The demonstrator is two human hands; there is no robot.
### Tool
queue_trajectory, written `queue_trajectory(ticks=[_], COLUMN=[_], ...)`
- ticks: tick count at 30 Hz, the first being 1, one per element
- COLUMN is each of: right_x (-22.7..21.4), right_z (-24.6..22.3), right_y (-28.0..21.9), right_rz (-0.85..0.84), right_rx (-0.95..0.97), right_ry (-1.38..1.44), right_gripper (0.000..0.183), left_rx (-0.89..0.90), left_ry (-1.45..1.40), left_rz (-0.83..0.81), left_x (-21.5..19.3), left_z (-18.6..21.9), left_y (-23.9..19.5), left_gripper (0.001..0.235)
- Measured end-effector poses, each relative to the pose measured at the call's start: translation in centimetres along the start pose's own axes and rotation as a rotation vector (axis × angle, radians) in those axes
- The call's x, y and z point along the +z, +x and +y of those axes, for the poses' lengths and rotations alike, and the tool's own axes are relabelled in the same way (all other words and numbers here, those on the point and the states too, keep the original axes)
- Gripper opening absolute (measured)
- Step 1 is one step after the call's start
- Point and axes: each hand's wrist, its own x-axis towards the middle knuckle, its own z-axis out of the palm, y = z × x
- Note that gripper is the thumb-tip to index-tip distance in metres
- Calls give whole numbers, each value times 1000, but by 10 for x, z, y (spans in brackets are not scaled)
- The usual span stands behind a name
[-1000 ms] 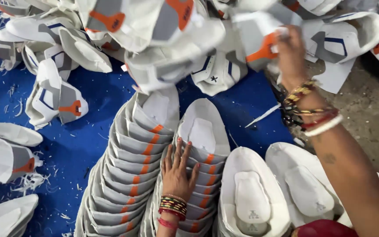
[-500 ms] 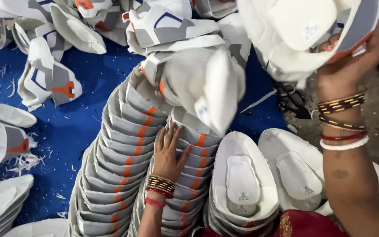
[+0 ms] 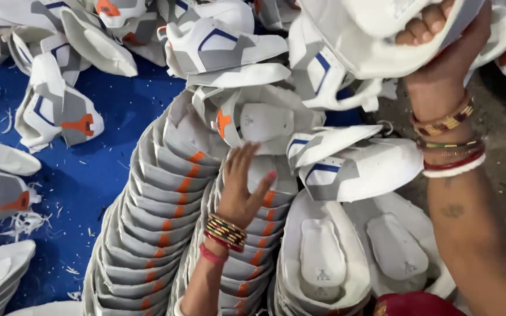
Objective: The person picks up white sneaker uppers one at a time from a large pile, turns them over, and trims excess material from the edges with scissors. Trimmed uppers are placed onto a growing stack beside the pile of untrimmed parts.
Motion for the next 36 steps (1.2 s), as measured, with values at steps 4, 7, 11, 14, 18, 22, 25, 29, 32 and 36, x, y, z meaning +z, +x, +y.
queue_trajectory(ticks=[4,7,11,14,18,22,25,29,32,36], right_x=[25,89,174,221,256,302,320,313,309,299], right_z=[12,39,98,128,139,146,161,167,159,148], right_y=[-13,-36,-89,-126,-161,-192,-209,-217,-211,-202], right_rz=[-172,-180,-93,-59,-45,-478,-798,-864,-978,-767], right_rx=[-32,-7,-18,-16,-30,-230,-231,-31,128,65], right_ry=[-24,-30,-497,-840,-1173,-1492,-1723,-1665,-1643,-1467], right_gripper=[46,40,34,37,43,41,46,49,54,41], left_rx=[44,-14,-164,-438,-249,-541,-595,-565,-706,-701], left_ry=[-30,-172,-758,-878,-34,-629,-615,-749,-606,-533], left_rz=[-96,-67,72,358,450,431,378,364,287,240], left_x=[6,-8,9,17,-29,-55,-58,-66,-72,-72], left_z=[17,32,1,-39,-17,15,22,27,20,16], left_y=[-17,-19,-59,-96,-103,-103,-107,-107,-111,-115], left_gripper=[64,68,78,40,41,60,63,71,82,86])
